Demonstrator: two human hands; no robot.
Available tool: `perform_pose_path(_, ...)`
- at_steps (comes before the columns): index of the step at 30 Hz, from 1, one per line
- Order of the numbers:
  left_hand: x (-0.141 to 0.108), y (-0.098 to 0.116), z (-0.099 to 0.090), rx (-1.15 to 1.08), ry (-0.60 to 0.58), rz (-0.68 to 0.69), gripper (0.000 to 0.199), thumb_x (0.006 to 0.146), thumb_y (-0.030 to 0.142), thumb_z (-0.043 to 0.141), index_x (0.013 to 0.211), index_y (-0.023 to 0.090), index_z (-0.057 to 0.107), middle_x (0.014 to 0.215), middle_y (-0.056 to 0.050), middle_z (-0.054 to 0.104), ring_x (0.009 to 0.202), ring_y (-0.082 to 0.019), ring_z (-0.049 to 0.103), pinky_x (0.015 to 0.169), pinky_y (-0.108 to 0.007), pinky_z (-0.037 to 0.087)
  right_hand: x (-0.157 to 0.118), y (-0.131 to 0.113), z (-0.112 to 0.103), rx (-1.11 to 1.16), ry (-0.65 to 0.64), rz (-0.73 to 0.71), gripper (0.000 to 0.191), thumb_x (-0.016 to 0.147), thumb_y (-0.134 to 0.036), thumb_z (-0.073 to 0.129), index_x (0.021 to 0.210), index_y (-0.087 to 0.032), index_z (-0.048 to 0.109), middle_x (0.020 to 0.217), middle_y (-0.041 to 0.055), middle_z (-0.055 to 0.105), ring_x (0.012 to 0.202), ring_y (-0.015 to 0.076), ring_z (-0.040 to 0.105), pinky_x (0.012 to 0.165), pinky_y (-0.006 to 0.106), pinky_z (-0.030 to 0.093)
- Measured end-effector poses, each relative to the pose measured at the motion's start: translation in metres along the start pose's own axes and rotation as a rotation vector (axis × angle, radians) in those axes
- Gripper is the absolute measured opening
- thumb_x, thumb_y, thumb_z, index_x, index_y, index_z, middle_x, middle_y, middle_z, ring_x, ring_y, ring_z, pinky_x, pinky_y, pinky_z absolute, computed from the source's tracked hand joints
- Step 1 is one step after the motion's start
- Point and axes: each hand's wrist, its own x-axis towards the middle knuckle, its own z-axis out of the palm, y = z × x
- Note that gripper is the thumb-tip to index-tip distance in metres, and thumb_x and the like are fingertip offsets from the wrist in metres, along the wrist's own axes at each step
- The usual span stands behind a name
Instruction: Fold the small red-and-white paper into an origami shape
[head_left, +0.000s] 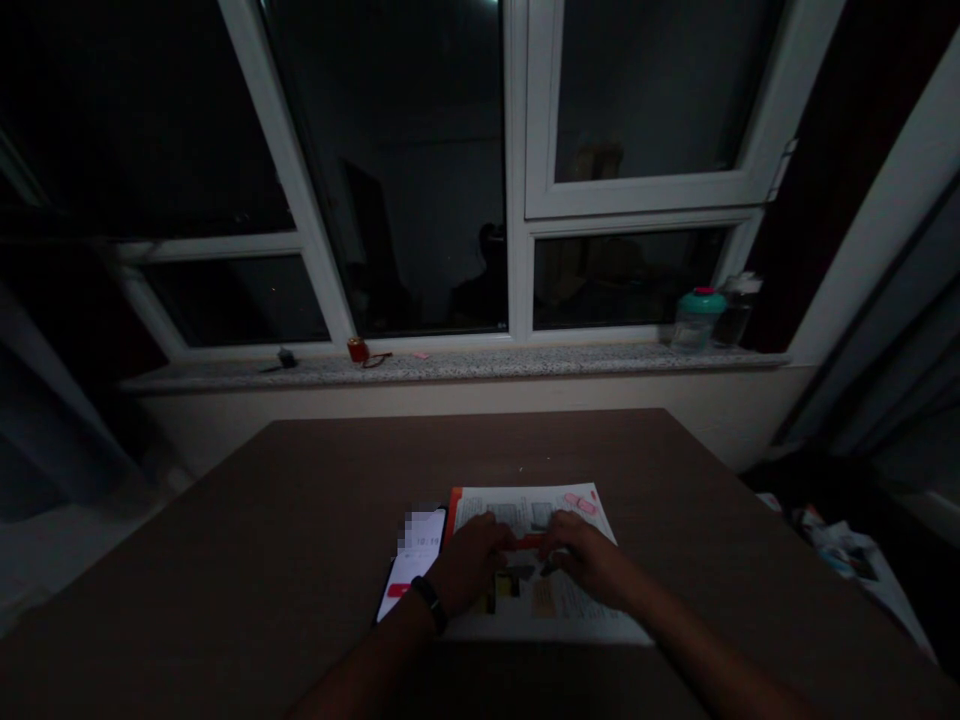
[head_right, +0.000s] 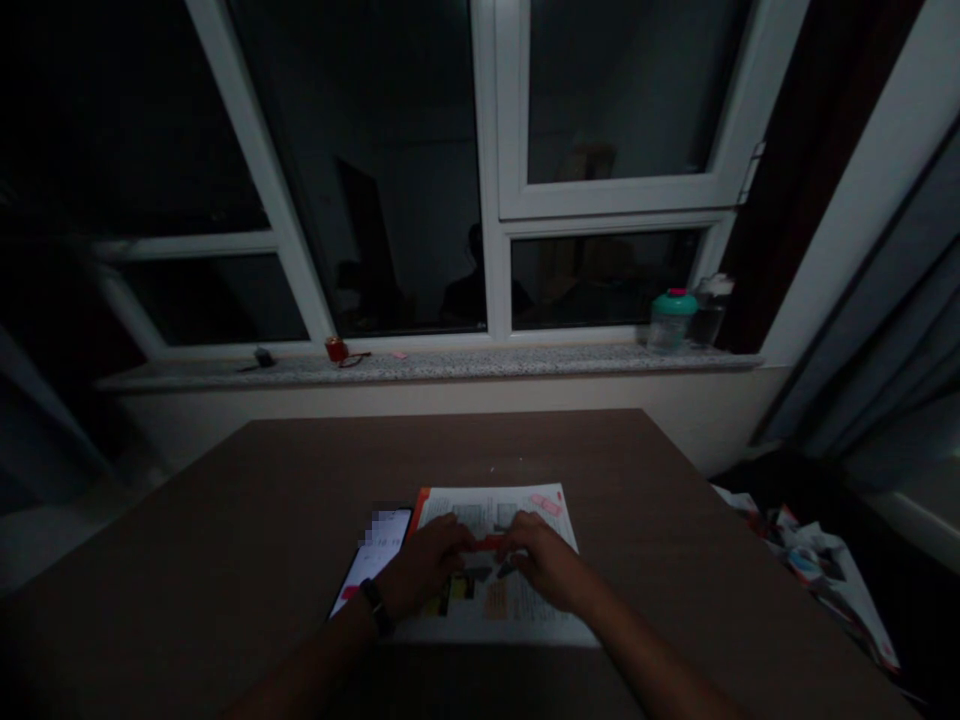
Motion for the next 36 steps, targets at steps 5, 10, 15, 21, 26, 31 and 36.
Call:
perform_pose_path(5,-0.003,0.008,-0.004,0.057,0.028,0.104,0.027,0.087,0.003,0.055,0.105,0.021,0.062,0.105,-0.003,0.056,0.099,-0.020,0.053,0.084,-0.029,0.041,0.000,0.000,-0.001,-0.085,0.025,-0.062,0.025,0.081,-0.003,0.053,0.089,-0.022,0.067,0.094,0.0040,0.059,0.096,0.0210,0.054,0.085,0.033,0.042)
perform_pose_path(10,0.000,0.017,-0.004,0.192,0.026,0.196,0.025,0.091,0.004,0.054,0.106,0.022,0.065,0.101,-0.003,0.058,0.096,-0.020,0.052,0.082,-0.030,0.042,0.004,-0.008,0.001,-0.183,0.050,-0.025,0.018,0.079,-0.006,0.058,0.085,-0.021,0.065,0.091,0.0027,0.059,0.094,0.0206,0.054,0.083,0.032,0.039)
perform_pose_path(15,0.001,0.016,0.000,0.258,0.012,0.261,0.018,0.098,0.013,0.054,0.102,0.025,0.067,0.099,-0.001,0.059,0.091,-0.019,0.054,0.081,-0.030,0.042,0.009,-0.018,0.009,-0.321,0.063,0.104,0.004,0.080,-0.017,0.064,0.080,-0.020,0.061,0.090,0.0028,0.057,0.092,0.0208,0.053,0.080,0.031,0.037)
perform_pose_path(21,0.002,0.017,-0.001,0.226,0.003,0.262,0.017,0.095,0.012,0.058,0.098,0.024,0.069,0.098,-0.001,0.061,0.092,-0.019,0.056,0.079,-0.027,0.044,0.011,-0.026,0.014,-0.391,0.065,0.188,0.009,0.082,-0.026,0.065,0.084,-0.020,0.059,0.094,0.0040,0.057,0.095,0.0224,0.051,0.080,0.031,0.035)
perform_pose_path(26,-0.001,0.021,-0.007,0.176,-0.018,0.258,0.019,0.092,0.008,0.058,0.097,0.022,0.070,0.104,-0.002,0.063,0.097,-0.019,0.057,0.083,-0.027,0.046,0.013,-0.024,0.015,-0.326,0.056,0.246,0.008,0.078,-0.017,0.063,0.085,-0.021,0.061,0.093,0.0031,0.059,0.095,0.0227,0.051,0.079,0.031,0.033)
perform_pose_path(31,-0.004,0.017,-0.009,0.114,-0.012,0.266,0.024,0.093,0.008,0.053,0.099,0.023,0.070,0.111,-0.003,0.064,0.104,-0.020,0.058,0.089,-0.029,0.046,0.010,-0.011,0.014,-0.233,0.066,0.220,0.018,0.075,-0.010,0.059,0.089,-0.021,0.061,0.092,0.0020,0.058,0.092,0.0207,0.052,0.079,0.030,0.034)
perform_pose_path(36,-0.005,0.014,-0.006,0.114,-0.013,0.280,0.023,0.090,0.005,0.053,0.098,0.020,0.068,0.110,-0.003,0.064,0.103,-0.020,0.058,0.090,-0.029,0.045,0.007,-0.010,0.008,-0.180,0.042,0.203,0.030,0.070,-0.001,0.054,0.090,-0.021,0.062,0.095,0.0017,0.060,0.096,0.0196,0.052,0.083,0.030,0.035)
